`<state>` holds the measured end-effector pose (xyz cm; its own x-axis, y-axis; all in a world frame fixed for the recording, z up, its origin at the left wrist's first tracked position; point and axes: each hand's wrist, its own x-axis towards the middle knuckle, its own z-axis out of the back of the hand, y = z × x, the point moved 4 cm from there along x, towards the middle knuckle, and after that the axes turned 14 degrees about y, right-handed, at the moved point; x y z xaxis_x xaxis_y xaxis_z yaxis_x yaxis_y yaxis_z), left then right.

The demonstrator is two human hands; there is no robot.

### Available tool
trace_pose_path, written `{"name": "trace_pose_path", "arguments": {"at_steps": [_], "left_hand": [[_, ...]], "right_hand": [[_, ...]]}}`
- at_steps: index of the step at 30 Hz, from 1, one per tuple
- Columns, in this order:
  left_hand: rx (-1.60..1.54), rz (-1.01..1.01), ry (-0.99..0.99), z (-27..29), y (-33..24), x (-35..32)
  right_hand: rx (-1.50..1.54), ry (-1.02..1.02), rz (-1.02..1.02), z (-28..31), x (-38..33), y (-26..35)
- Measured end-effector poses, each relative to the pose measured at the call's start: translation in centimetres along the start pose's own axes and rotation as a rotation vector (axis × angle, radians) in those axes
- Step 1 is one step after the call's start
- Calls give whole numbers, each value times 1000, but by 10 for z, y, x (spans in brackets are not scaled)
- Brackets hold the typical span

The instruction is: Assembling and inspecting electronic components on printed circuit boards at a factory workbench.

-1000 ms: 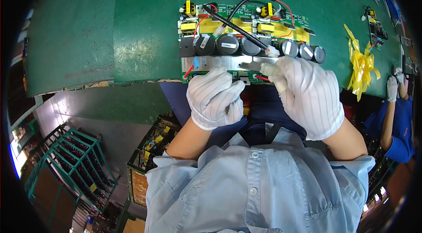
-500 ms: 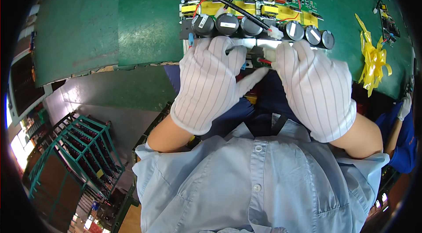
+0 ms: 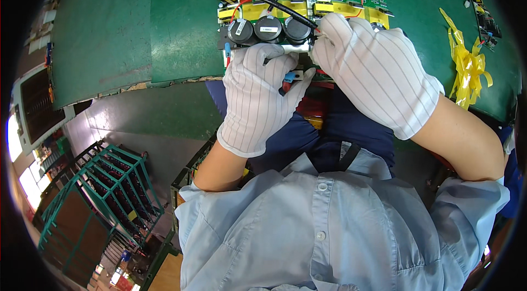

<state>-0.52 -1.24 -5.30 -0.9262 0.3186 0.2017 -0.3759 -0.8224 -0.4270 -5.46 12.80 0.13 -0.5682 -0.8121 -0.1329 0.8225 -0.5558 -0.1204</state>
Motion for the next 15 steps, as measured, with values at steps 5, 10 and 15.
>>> {"name": "trace_pose_path", "arguments": {"at_steps": [5, 10, 15], "left_hand": [[4, 2, 31, 3, -1, 0], [20, -15, 48, 5, -4, 3], [30, -31, 83, 4, -3, 3]], "right_hand": [[68, 70, 15, -2, 2, 2], [19, 83, 57, -8, 1, 1], [-50, 51, 86, -10, 2, 3]]}}
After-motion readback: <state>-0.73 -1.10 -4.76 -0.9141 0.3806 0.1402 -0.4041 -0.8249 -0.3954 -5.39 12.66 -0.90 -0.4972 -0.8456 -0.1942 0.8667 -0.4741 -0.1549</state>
